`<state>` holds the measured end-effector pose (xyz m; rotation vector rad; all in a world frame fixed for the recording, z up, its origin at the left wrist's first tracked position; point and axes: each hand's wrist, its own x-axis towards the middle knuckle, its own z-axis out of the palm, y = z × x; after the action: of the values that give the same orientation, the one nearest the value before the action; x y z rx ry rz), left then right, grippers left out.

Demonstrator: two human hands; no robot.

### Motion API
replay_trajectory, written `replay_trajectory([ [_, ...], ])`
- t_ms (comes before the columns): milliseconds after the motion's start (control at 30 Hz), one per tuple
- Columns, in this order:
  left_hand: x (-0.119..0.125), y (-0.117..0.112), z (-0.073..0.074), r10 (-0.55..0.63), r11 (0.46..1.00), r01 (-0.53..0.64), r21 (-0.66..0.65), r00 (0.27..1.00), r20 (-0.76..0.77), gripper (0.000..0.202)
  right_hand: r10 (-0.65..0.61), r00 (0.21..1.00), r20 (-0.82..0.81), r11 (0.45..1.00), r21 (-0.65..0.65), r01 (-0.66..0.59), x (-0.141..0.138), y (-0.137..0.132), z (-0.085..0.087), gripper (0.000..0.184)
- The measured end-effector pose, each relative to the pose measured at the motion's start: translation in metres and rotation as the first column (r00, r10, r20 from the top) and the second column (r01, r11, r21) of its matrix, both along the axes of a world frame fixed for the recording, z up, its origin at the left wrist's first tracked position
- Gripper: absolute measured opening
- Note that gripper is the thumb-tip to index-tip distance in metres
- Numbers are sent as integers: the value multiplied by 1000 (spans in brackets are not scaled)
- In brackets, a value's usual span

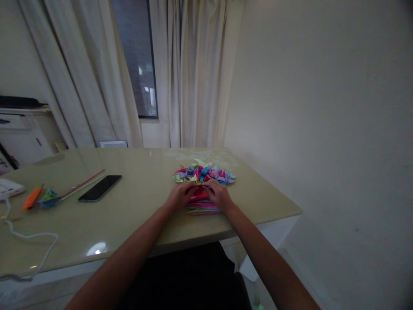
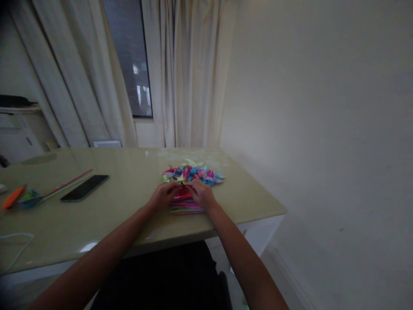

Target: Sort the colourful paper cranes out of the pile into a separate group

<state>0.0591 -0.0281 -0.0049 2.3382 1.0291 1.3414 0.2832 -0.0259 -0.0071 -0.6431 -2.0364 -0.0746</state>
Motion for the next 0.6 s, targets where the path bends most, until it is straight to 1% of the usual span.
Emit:
replay_trajectory([
  [300,4,-2,4,-5,1000,6,-17,998,66,24,-39,996,-81,999,-18,37,-3,3,-2,18],
  [600,-2,1,0,-19,1000,18,-5,999,-26,17,18,1000,23,1000,-6,-18,2,2,-2,18],
])
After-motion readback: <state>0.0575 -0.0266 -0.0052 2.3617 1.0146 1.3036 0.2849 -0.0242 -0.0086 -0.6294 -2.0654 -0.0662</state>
